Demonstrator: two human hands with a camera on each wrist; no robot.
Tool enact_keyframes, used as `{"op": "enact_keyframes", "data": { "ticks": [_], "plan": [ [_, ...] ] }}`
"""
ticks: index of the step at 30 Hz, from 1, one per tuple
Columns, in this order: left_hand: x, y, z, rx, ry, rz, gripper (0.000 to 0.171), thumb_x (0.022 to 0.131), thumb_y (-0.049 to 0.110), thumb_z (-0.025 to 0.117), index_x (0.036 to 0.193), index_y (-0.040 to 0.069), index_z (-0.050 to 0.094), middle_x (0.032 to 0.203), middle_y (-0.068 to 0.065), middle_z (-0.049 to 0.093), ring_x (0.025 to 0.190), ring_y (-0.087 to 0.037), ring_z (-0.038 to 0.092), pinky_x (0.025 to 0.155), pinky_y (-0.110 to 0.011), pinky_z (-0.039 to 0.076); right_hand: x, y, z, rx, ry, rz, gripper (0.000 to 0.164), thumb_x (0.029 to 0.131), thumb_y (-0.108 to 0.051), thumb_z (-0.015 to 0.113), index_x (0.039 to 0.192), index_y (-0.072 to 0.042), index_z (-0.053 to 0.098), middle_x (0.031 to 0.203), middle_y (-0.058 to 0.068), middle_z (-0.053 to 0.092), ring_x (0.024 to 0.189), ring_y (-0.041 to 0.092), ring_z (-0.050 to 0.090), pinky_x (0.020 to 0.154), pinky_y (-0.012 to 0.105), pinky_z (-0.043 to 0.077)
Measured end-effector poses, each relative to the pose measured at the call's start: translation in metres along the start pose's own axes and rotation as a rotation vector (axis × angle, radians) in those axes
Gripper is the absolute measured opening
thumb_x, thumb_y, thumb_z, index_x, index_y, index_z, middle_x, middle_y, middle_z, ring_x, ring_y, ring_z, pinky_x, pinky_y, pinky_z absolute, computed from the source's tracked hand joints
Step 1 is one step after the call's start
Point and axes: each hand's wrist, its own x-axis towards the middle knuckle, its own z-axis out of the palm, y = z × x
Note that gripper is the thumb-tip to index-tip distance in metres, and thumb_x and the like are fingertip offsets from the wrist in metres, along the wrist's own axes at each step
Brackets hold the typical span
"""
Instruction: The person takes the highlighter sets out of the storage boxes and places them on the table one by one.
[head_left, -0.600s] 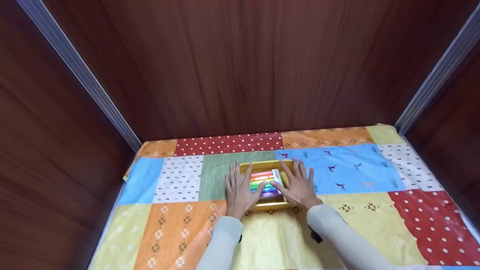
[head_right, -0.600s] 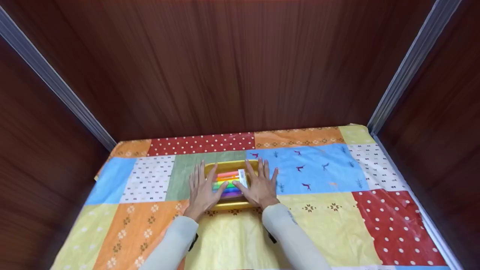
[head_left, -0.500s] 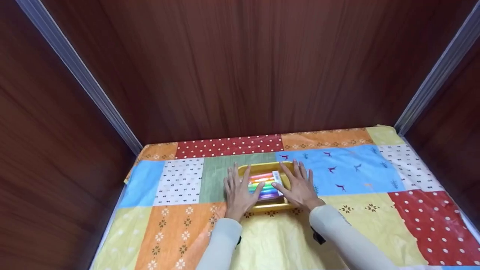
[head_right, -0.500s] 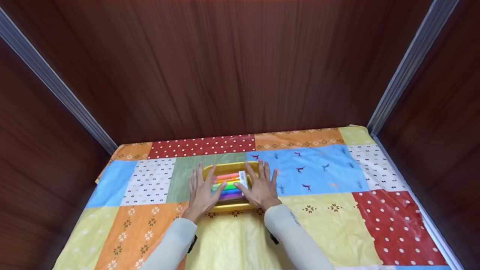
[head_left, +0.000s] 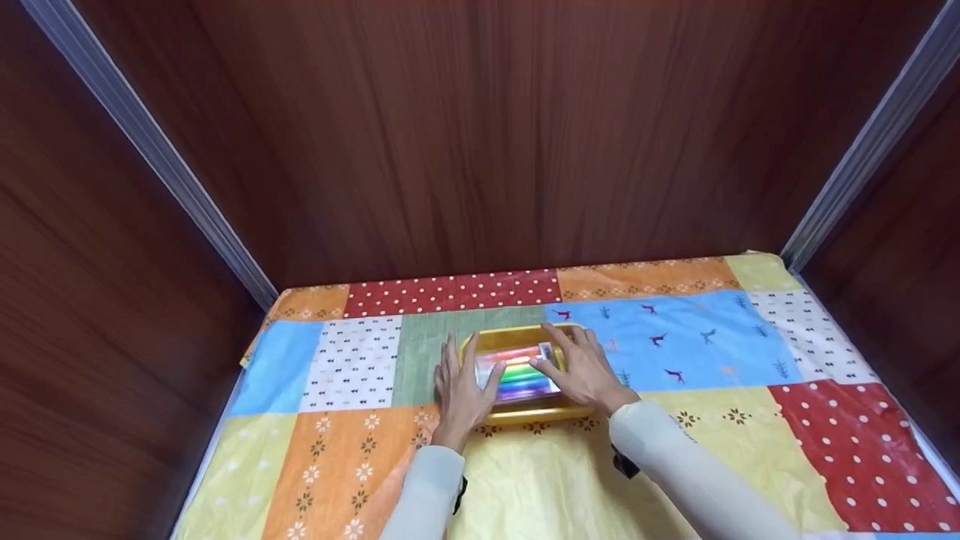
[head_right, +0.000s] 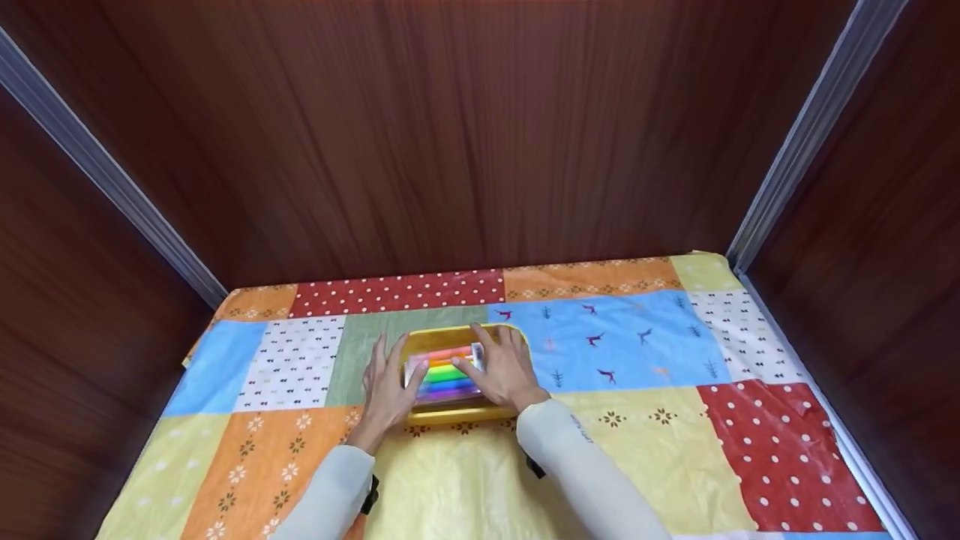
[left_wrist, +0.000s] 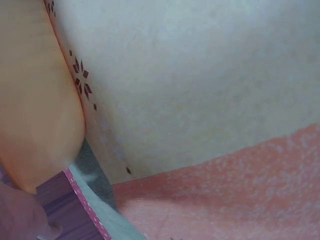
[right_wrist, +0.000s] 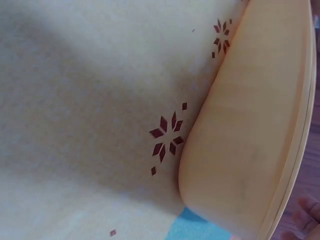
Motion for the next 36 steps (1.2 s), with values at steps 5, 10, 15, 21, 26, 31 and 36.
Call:
{"op": "enact_keyframes", "data": {
  "ticks": [5,10,15,21,26,31,36],
  "plan": [
    [0.003,-0.004,-0.003,-0.063,0.009,-0.038,0.068,0.101,0.052,0.049,0.159,0.022,0.028,0.169,-0.018,0.011,0.157,-0.041,0.014,0.122,-0.066,0.017,0.009,0.001,0.004,0.053,-0.025,0.042,0.076,0.095,-0.066,0.051,0.159,-0.029,0.032,0.158,0.02,0.032,0.145,0.04,0.036,0.112,0.066,0.037],
    [0.008,0.0,0.001,-0.149,0.008,-0.107,0.077,0.101,0.057,0.047,0.163,0.024,0.016,0.171,-0.013,0.009,0.156,-0.038,0.018,0.122,-0.064,0.022,0.012,0.008,-0.002,0.125,-0.056,0.079,0.081,0.095,-0.069,0.049,0.16,-0.026,0.029,0.163,0.021,0.026,0.149,0.044,0.031,0.116,0.069,0.031],
    [0.008,0.003,0.011,-0.211,-0.012,-0.118,0.078,0.101,0.058,0.045,0.163,0.025,0.012,0.171,-0.012,0.009,0.158,-0.035,0.016,0.124,-0.06,0.022,0.01,0.017,-0.009,0.131,-0.092,0.105,0.077,0.098,-0.063,0.049,0.16,-0.023,0.027,0.165,0.02,0.023,0.149,0.046,0.031,0.116,0.07,0.029],
    [0.0,-0.007,0.012,-0.231,0.067,-0.165,0.066,0.104,0.044,0.049,0.162,0.023,0.023,0.168,-0.015,0.024,0.154,-0.037,0.026,0.122,-0.06,0.029,0.017,0.012,-0.003,0.146,-0.153,0.097,0.075,0.1,-0.06,0.049,0.16,-0.022,0.026,0.165,0.02,0.026,0.146,0.045,0.038,0.114,0.068,0.034],
    [-0.004,-0.012,0.011,-0.317,0.063,-0.197,0.063,0.106,0.039,0.048,0.162,0.024,0.023,0.165,-0.011,0.032,0.151,-0.035,0.034,0.121,-0.057,0.033,0.02,0.008,0.003,0.142,-0.164,0.096,0.078,0.098,-0.062,0.05,0.16,-0.02,0.027,0.162,0.019,0.033,0.14,0.042,0.046,0.111,0.065,0.04],
    [-0.005,-0.012,0.01,-0.347,0.039,-0.212,0.061,0.106,0.038,0.048,0.161,0.029,0.024,0.165,-0.008,0.034,0.151,-0.035,0.035,0.12,-0.057,0.033,0.023,0.007,0.008,0.139,-0.15,0.088,0.077,0.099,-0.059,0.052,0.159,-0.017,0.03,0.161,0.017,0.037,0.139,0.041,0.048,0.112,0.063,0.04],
    [-0.003,-0.01,0.012,-0.348,0.028,-0.215,0.061,0.105,0.037,0.05,0.161,0.032,0.025,0.164,-0.006,0.035,0.15,-0.034,0.036,0.12,-0.057,0.034,0.027,0.01,0.008,0.128,-0.12,0.084,0.072,0.099,-0.057,0.053,0.154,-0.013,0.036,0.151,0.018,0.049,0.13,0.038,0.054,0.106,0.059,0.046]
  ]
}}
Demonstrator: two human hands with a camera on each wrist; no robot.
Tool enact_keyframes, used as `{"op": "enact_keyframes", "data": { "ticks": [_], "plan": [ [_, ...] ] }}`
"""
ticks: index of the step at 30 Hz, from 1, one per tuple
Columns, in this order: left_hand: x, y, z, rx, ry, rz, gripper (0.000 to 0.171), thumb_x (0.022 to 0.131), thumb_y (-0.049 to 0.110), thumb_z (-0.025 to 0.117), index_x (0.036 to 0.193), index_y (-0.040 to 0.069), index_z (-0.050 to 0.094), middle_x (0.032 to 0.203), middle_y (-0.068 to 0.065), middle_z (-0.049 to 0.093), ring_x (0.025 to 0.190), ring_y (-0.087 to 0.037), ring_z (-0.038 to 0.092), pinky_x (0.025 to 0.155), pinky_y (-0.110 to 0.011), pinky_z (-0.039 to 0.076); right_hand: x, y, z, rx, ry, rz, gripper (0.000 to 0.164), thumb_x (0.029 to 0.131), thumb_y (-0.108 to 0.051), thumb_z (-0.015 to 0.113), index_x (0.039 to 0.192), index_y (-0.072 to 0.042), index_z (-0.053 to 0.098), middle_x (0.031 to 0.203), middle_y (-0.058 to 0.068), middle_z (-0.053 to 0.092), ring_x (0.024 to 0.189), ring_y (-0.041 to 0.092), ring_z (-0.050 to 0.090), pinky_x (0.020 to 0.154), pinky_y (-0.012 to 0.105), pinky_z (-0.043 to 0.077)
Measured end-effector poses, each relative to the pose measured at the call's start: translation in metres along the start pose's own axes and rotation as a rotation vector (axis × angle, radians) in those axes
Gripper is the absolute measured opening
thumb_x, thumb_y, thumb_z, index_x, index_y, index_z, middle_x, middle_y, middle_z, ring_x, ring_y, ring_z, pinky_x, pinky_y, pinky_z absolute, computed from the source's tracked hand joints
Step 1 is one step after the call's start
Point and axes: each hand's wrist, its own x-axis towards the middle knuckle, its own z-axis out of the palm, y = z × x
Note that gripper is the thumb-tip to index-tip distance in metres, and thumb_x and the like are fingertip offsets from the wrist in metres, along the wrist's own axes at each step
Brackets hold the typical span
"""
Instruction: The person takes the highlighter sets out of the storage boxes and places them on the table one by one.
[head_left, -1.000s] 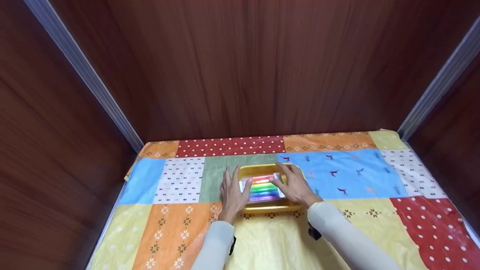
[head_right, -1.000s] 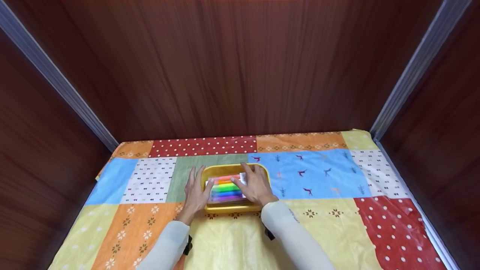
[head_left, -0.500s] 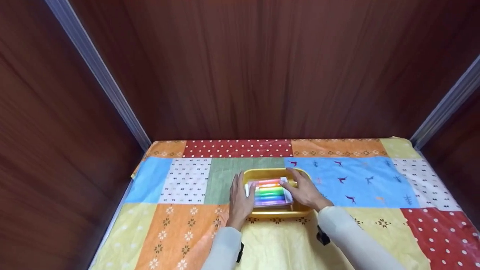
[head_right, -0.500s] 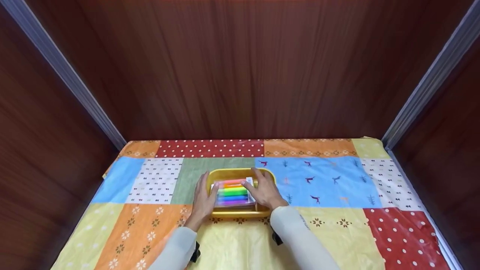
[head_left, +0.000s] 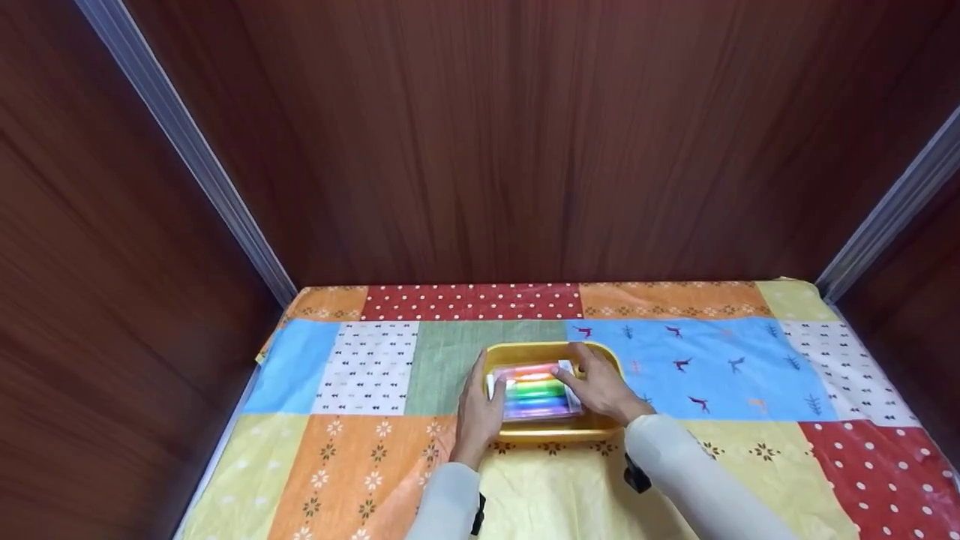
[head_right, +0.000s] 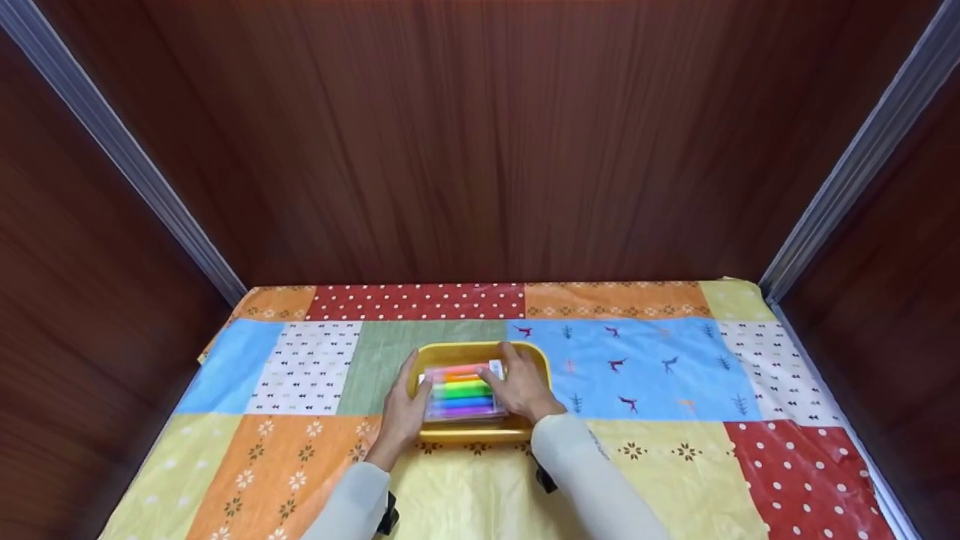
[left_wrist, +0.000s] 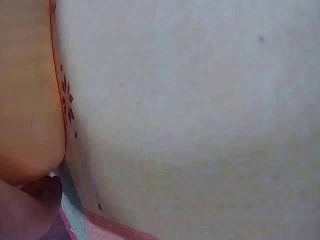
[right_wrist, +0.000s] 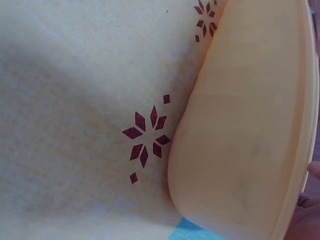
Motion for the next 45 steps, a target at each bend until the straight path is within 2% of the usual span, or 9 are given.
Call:
{"op": "enact_keyframes", "data": {
  "ticks": [5,13,20,31,38,45],
  "plan": [
    [-0.002,-0.002,0.001,-0.012,-0.008,-0.016,0.061,0.105,0.034,0.051,0.16,0.033,0.025,0.165,-0.003,0.034,0.151,-0.032,0.035,0.121,-0.056,0.033,0.0,0.002,0.004,-0.016,0.036,0.005,0.057,0.1,-0.05,0.056,0.14,-0.011,0.046,0.128,0.018,0.06,0.11,0.03,0.059,0.089,0.049,0.053],
    [-0.004,-0.004,0.003,-0.011,0.009,-0.013,0.06,0.105,0.032,0.051,0.16,0.033,0.027,0.164,-0.003,0.036,0.15,-0.033,0.037,0.12,-0.057,0.034,0.001,0.003,0.007,-0.019,0.026,0.032,0.054,0.1,-0.047,0.057,0.14,-0.012,0.048,0.13,0.017,0.062,0.109,0.029,0.062,0.091,0.05,0.054],
    [-0.005,-0.004,0.005,0.001,0.01,-0.031,0.059,0.105,0.034,0.051,0.159,0.036,0.028,0.164,-0.002,0.037,0.149,-0.033,0.039,0.117,-0.058,0.037,0.004,0.005,0.009,-0.03,0.019,0.059,0.055,0.101,-0.047,0.056,0.141,-0.01,0.048,0.107,0.013,0.068,0.089,0.021,0.064,0.08,0.043,0.054],
    [-0.003,-0.003,0.005,0.008,0.028,-0.027,0.058,0.105,0.035,0.051,0.159,0.037,0.028,0.163,-0.003,0.038,0.149,-0.033,0.039,0.117,-0.058,0.037,0.008,0.003,0.01,-0.046,0.012,0.083,0.06,0.101,-0.051,0.054,0.143,-0.01,0.046,0.126,0.019,0.065,0.105,0.028,0.066,0.092,0.051,0.055],
    [-0.003,-0.002,0.005,-0.002,0.024,-0.031,0.058,0.105,0.035,0.051,0.159,0.036,0.028,0.163,-0.002,0.037,0.149,-0.032,0.039,0.118,-0.057,0.036,0.01,0.003,0.01,-0.033,0.001,0.111,0.06,0.101,-0.052,0.054,0.143,-0.01,0.048,0.117,0.015,0.067,0.1,0.026,0.066,0.089,0.05,0.055],
    [0.0,0.0,0.003,0.01,0.045,-0.01,0.058,0.105,0.034,0.052,0.159,0.034,0.03,0.163,-0.003,0.039,0.148,-0.033,0.04,0.118,-0.056,0.037,0.017,-0.005,0.001,-0.102,-0.047,0.089,0.059,0.101,-0.051,0.054,0.142,-0.009,0.052,0.123,0.017,0.066,0.11,0.03,0.065,0.096,0.054,0.053]
  ]
}}
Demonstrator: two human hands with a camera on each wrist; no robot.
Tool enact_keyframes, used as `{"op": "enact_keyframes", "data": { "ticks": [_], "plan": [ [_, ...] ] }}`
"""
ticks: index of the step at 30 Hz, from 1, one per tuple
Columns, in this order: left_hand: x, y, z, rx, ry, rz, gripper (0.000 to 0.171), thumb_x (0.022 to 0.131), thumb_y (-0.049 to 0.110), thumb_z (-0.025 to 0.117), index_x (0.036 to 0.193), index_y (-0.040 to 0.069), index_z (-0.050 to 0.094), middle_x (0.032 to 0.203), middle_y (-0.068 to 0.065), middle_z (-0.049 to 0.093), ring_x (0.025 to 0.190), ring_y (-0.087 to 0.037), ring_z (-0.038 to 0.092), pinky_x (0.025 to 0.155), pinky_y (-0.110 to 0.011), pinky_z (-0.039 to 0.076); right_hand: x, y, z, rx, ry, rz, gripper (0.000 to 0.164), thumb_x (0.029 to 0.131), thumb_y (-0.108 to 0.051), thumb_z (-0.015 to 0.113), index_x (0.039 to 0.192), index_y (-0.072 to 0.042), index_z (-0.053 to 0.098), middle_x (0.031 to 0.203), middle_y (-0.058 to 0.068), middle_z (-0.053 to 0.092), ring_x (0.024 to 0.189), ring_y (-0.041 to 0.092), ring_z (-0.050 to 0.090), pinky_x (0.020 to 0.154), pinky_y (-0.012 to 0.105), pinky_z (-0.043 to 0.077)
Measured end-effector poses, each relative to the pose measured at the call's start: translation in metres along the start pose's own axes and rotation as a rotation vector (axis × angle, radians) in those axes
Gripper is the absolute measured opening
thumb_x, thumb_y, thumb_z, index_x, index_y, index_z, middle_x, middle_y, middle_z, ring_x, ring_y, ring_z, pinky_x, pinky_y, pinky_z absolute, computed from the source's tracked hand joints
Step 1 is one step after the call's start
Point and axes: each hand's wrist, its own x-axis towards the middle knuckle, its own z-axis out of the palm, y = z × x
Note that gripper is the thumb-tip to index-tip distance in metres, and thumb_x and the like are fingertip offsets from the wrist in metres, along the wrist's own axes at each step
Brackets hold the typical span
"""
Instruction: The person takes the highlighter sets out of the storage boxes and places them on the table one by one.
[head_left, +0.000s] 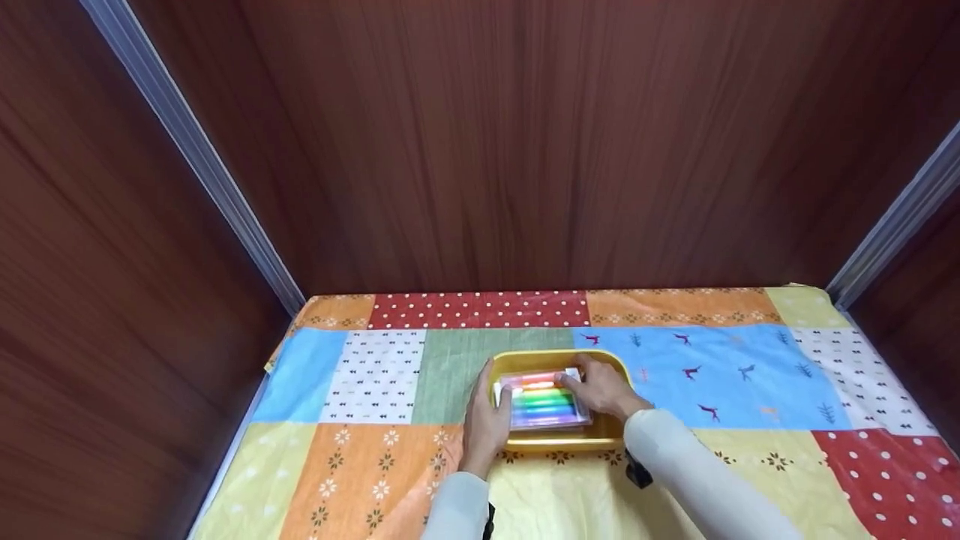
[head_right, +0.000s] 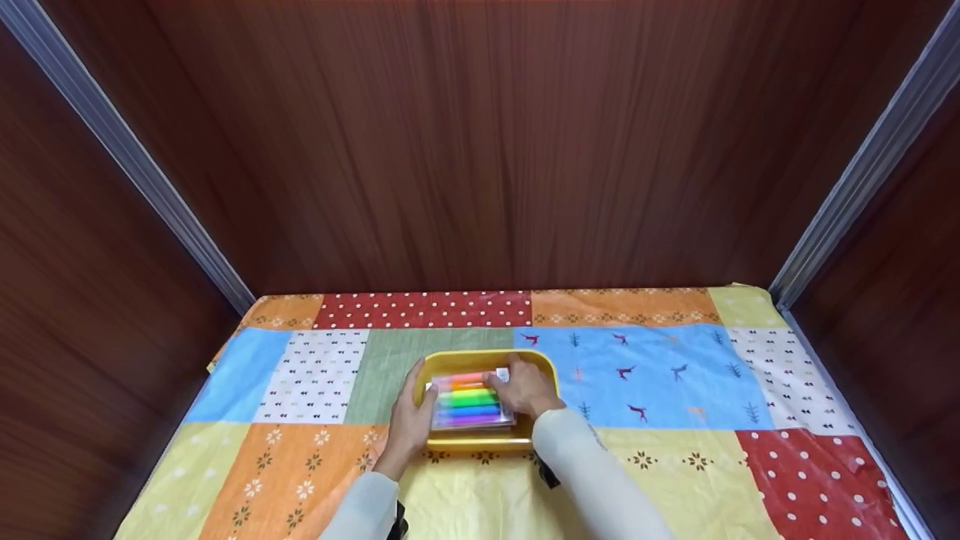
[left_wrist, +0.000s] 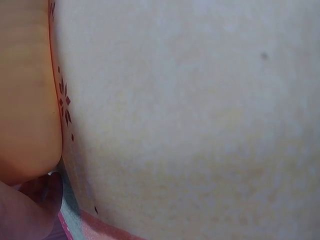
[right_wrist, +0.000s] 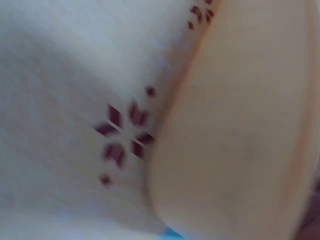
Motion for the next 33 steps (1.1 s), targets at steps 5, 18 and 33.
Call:
{"op": "enact_keyframes", "data": {
  "ticks": [5,18,33],
  "plan": [
    [0.002,0.0,-0.001,-0.007,-0.004,-0.014,0.058,0.105,0.034,0.052,0.158,0.035,0.029,0.163,-0.003,0.039,0.147,-0.033,0.041,0.116,-0.057,0.038,0.004,-0.009,-0.009,-0.033,-0.081,-0.007,0.059,0.101,-0.05,0.055,0.141,-0.007,0.056,0.126,0.019,0.066,0.114,0.031,0.064,0.097,0.054,0.052],
    [0.002,0.001,-0.001,-0.012,-0.007,-0.052,0.057,0.105,0.036,0.051,0.158,0.039,0.029,0.163,-0.001,0.039,0.149,-0.031,0.04,0.117,-0.057,0.037,0.012,-0.021,-0.017,-0.101,-0.166,0.004,0.065,0.099,-0.053,0.056,0.14,-0.003,0.058,0.141,0.022,0.061,0.13,0.042,0.057,0.108,0.056,0.047],
    [0.003,0.0,0.001,-0.03,-0.005,-0.036,0.057,0.105,0.034,0.051,0.158,0.038,0.03,0.163,-0.001,0.039,0.149,-0.03,0.039,0.118,-0.057,0.037,0.02,-0.028,-0.021,-0.174,-0.225,0.048,0.069,0.098,-0.053,0.056,0.142,0.0,0.054,0.144,0.024,0.056,0.133,0.042,0.054,0.111,0.057,0.044]
  ]
}}
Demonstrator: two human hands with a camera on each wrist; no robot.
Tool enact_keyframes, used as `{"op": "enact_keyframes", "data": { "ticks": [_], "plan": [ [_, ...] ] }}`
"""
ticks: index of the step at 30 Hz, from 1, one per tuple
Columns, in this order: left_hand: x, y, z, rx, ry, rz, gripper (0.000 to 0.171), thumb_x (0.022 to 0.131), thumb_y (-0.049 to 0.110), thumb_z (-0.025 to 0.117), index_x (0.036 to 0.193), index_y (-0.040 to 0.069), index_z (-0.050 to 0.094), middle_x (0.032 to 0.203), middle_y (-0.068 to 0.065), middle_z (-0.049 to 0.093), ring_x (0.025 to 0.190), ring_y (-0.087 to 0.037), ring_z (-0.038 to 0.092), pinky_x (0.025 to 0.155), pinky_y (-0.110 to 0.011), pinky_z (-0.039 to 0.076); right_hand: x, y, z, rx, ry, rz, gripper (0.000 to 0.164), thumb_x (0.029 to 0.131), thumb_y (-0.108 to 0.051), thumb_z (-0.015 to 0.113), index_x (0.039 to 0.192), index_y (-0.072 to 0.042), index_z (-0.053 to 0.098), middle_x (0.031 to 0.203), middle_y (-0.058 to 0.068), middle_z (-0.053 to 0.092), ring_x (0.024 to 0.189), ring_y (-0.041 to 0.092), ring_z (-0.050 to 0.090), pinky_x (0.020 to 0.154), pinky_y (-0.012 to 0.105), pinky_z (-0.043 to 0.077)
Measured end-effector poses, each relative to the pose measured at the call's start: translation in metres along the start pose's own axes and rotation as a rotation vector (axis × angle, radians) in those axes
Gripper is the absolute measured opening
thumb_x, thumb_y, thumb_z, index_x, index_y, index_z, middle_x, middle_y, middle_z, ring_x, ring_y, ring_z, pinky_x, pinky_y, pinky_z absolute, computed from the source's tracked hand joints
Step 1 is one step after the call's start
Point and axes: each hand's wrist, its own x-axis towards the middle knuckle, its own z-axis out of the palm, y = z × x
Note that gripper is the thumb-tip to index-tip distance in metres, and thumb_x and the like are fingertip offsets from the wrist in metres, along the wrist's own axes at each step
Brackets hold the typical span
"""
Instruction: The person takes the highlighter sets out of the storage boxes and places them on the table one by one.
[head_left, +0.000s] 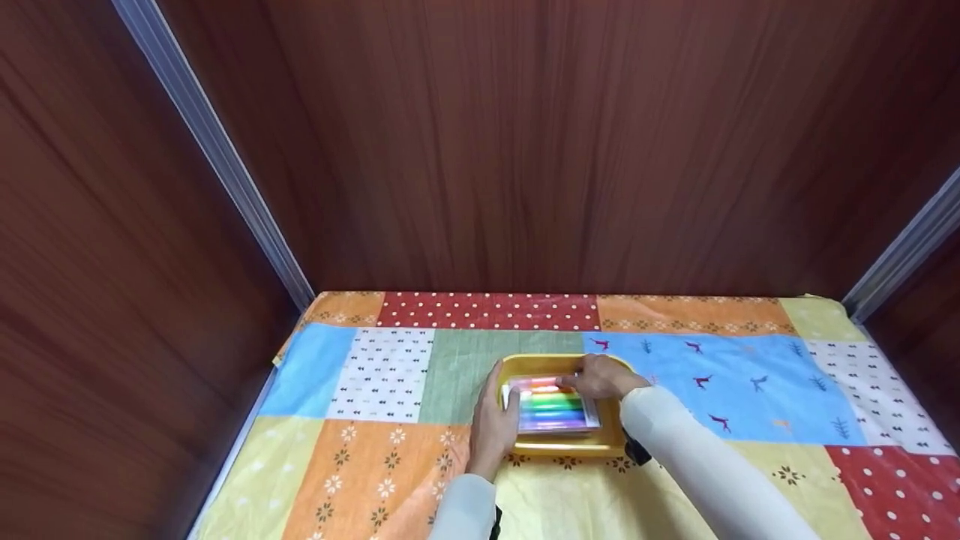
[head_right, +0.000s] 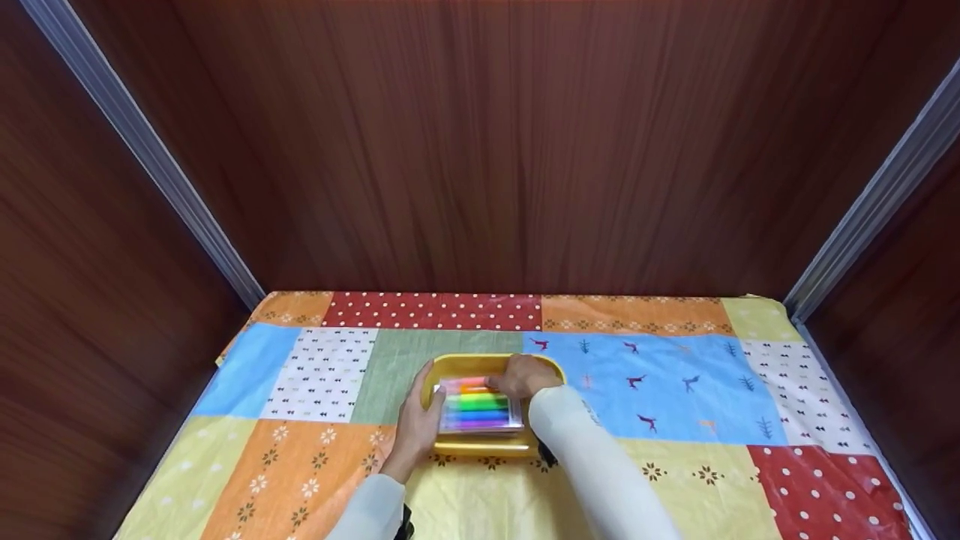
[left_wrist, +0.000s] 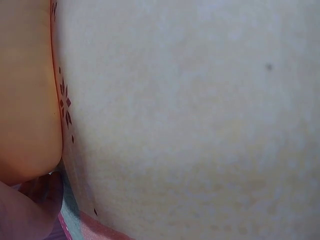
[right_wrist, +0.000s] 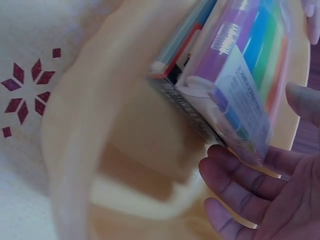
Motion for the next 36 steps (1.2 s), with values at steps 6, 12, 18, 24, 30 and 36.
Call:
{"op": "enact_keyframes", "data": {
  "ticks": [6,12,18,24,30,36],
  "plan": [
    [0.0,0.0,0.0,-0.012,-0.01,-0.01,0.057,0.105,0.036,0.051,0.157,0.04,0.029,0.164,0.002,0.037,0.15,-0.029,0.038,0.119,-0.056,0.036,0.003,-0.003,-0.001,0.009,-0.017,0.045,0.068,0.097,-0.053,0.058,0.141,-0.002,0.055,0.142,0.021,0.058,0.128,0.036,0.056,0.112,0.057,0.042],
    [0.0,0.001,0.0,-0.018,-0.008,-0.002,0.057,0.105,0.037,0.051,0.157,0.04,0.029,0.163,0.002,0.037,0.15,-0.028,0.038,0.119,-0.056,0.036,0.003,-0.003,-0.001,0.047,-0.022,0.084,0.067,0.097,-0.051,0.06,0.143,-0.002,0.052,0.142,0.021,0.057,0.126,0.035,0.055,0.112,0.059,0.042],
    [-0.001,0.0,0.0,-0.017,-0.006,-0.008,0.058,0.104,0.038,0.053,0.157,0.039,0.03,0.163,0.002,0.038,0.15,-0.029,0.038,0.119,-0.056,0.036,0.003,-0.002,-0.002,0.009,-0.004,0.045,0.068,0.098,-0.049,0.06,0.141,0.003,0.052,0.14,0.024,0.058,0.129,0.039,0.057,0.11,0.057,0.044],
    [0.0,0.0,0.0,-0.015,0.003,0.009,0.059,0.104,0.036,0.054,0.158,0.036,0.03,0.163,-0.001,0.039,0.15,-0.03,0.038,0.119,-0.056,0.036,0.001,0.001,-0.004,0.031,0.007,0.007,0.065,0.097,-0.049,0.062,0.137,0.002,0.056,0.133,0.021,0.063,0.116,0.033,0.063,0.105,0.055,0.049],
    [0.001,0.0,0.0,-0.008,0.018,0.024,0.058,0.104,0.032,0.054,0.158,0.033,0.032,0.161,-0.002,0.041,0.149,-0.029,0.04,0.119,-0.054,0.037,0.0,0.004,-0.008,0.065,0.002,-0.072,0.06,0.096,-0.045,0.065,0.129,0.005,0.062,0.121,0.02,0.069,0.106,0.03,0.067,0.095,0.049,0.055],
    [0.0,0.0,0.001,-0.006,0.018,0.039,0.057,0.104,0.031,0.053,0.158,0.032,0.033,0.161,-0.002,0.042,0.149,-0.028,0.04,0.12,-0.052,0.036,0.0,0.008,-0.012,0.055,-0.025,-0.076,0.063,0.096,-0.048,0.064,0.128,0.007,0.063,0.117,0.019,0.07,0.1,0.026,0.065,0.093,0.047,0.055]
  ]
}}
